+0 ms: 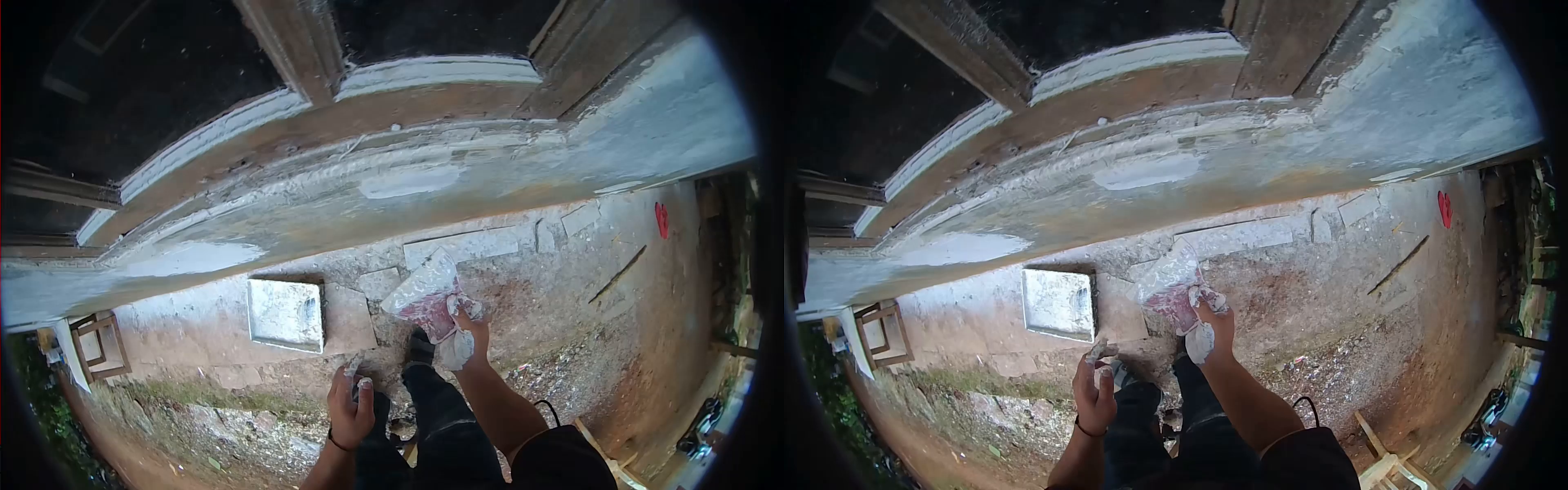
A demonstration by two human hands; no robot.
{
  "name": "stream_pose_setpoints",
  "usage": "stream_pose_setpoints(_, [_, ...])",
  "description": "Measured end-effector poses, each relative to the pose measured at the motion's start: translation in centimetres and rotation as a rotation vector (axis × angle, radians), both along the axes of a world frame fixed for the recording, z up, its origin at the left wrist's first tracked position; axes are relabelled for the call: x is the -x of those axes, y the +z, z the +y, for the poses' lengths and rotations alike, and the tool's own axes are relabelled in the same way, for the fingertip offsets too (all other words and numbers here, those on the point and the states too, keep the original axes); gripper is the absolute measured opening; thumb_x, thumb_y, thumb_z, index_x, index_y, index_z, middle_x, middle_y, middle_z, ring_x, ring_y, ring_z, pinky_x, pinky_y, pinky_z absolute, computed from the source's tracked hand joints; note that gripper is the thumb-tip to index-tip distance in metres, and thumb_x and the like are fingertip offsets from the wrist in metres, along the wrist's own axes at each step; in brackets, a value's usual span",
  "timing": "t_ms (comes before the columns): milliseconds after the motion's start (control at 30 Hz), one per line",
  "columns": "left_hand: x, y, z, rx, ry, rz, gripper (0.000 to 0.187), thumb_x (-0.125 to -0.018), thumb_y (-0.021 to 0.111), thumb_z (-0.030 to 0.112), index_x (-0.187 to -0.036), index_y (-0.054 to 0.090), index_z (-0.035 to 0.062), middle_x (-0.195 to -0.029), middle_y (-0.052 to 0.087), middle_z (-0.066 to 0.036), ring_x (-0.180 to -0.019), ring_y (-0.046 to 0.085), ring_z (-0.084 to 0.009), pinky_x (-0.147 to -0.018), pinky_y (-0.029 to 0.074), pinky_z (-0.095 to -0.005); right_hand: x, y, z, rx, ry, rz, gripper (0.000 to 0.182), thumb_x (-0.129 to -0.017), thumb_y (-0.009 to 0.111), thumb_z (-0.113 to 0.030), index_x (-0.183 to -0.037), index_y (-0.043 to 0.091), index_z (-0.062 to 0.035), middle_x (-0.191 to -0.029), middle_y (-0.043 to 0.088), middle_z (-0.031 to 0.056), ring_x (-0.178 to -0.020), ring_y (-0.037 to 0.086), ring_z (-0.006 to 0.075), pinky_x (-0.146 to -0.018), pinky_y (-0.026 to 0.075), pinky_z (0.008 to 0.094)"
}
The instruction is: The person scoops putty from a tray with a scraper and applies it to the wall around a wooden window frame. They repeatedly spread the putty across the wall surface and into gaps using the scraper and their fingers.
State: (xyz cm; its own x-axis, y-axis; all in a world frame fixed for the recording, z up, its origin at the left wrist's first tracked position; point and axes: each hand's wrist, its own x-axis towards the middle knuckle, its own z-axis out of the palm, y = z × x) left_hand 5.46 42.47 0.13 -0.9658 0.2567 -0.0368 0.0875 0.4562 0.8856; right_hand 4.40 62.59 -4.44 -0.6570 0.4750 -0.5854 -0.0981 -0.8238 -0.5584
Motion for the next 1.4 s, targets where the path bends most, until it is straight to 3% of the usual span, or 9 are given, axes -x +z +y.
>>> stream_pose_setpoints(167, [0.3,-2.1,-5.5,-0.037,0.071,-0.087,0.024,-0.08,0.049,0.006,-0.101,0.05,-0.0039,-0.087,0.053,-0.019,-0.074,0.053,-0.0349,-0.066,0.043,-0.0369,0.8,-3.7,-5.7,0.453,0.203,0.066,0.032,-0.08,0.052,-0.009,-0.109,0.049,0.0041,-0.102,0.056,0.014,-0.096,0.055,0.0283,-0.085,0.046,0.0434])
stream_pose_setpoints(267, [0.3,-3.7,-11.1,-0.058,0.196,-0.114,0.028,-0.085,0.044,0.01,-0.108,0.049,-0.0047,-0.089,0.056,-0.013,-0.078,0.053,-0.0188,-0.068,0.041,-0.0286,3.2,-5.3,-11.7,0.513,0.349,0.03,0.031,-0.08,0.052,-0.007,-0.109,0.049,0.0035,-0.101,0.056,0.0135,-0.095,0.055,0.0281,-0.083,0.047,0.0414])
stream_pose_setpoints(367, [0.2,-7.6,-17.0,-0.228,0.446,-0.122,0.023,-0.083,0.048,0.009,-0.101,0.051,-0.0041,-0.088,0.055,-0.017,-0.078,0.054,-0.0307,-0.07,0.042,-0.0351,3.9,-9.0,-18.4,0.427,0.47,-0.064,0.031,-0.08,0.054,-0.007,-0.109,0.049,0.0034,-0.101,0.057,0.0119,-0.094,0.056,0.0251,-0.082,0.048,0.0383])
stream_pose_setpoints(400, [-0.1,-9.2,-19.6,-0.221,0.408,-0.142,0.031,-0.086,0.04,0.005,-0.115,0.045,-0.0066,-0.102,0.055,-0.012,-0.093,0.05,-0.0157,-0.081,0.038,-0.026,4.0,-10.7,-20.6,0.265,0.528,-0.149,0.031,-0.08,0.055,-0.008,-0.108,0.049,0.0031,-0.101,0.057,0.0112,-0.091,0.057,0.0235,-0.08,0.048,0.0369])
stream_pose_setpoints(467, [-0.6,-12.6,-24.2,-0.249,0.49,-0.235,0.031,-0.087,0.04,0.006,-0.115,0.045,-0.0067,-0.102,0.055,-0.012,-0.093,0.05,-0.0157,-0.081,0.038,-0.026,5.0,-11.9,-26.1,-0.031,0.593,-0.215,0.026,-0.077,0.061,-0.011,-0.099,0.055,0.0039,-0.089,0.06,0.0085,-0.074,0.059,0.0167,-0.065,0.049,0.0298])
stream_pose_setpoints(600, [-0.8,-18.8,-32.1,-0.306,0.649,-0.374,0.031,-0.088,0.041,0.008,-0.115,0.045,-0.006,-0.102,0.055,-0.011,-0.092,0.05,-0.0142,-0.079,0.039,-0.0252,3.4,-23.4,-31.4,-0.606,0.815,-0.362,0.02,-0.073,0.064,-0.013,-0.081,0.06,0.0051,-0.066,0.057,0.0031,-0.057,0.052,0.0098,-0.049,0.038,0.0273])
stream_pose_setpoints(733, [-1.2,-25.5,-36.8,-0.401,0.815,-0.531,0.026,-0.088,0.042,0.01,-0.108,0.049,-0.0047,-0.096,0.055,-0.011,-0.085,0.051,-0.0149,-0.073,0.041,-0.0263,2.9,-33.6,-35.4,-0.577,0.852,-0.553,0.022,-0.073,0.064,-0.015,-0.08,0.059,0.0056,-0.067,0.057,0.0053,-0.056,0.051,0.011,-0.049,0.038,0.029])
stream_pose_setpoints(933, [-1.2,-31.0,-40.4,-0.452,0.843,-0.618,0.022,-0.086,0.045,0.009,-0.101,0.051,-0.0053,-0.087,0.056,-0.014,-0.076,0.052,-0.0205,-0.067,0.042,-0.0299,5.6,-42.9,-41.8,-1.272,1.08,-0.933,0.038,-0.069,0.063,-0.022,-0.078,0.056,0.0143,-0.074,0.059,0.0278,-0.072,0.058,0.0388,-0.067,0.043,0.0426])
stream_pose_setpoints(1400, [3.2,-44.3,-39.5,-0.278,0.648,-0.675,0.022,-0.086,0.049,0.015,-0.09,0.051,-0.0067,-0.083,0.054,-0.019,-0.076,0.052,-0.0317,-0.068,0.041,-0.0357,3.8,-51.4,-45.2,-1.308,0.943,-1.098,0.031,-0.072,0.056,-0.017,-0.074,0.056,0.0138,-0.074,0.058,0.0288,-0.071,0.058,0.0411,-0.067,0.046,0.0435])
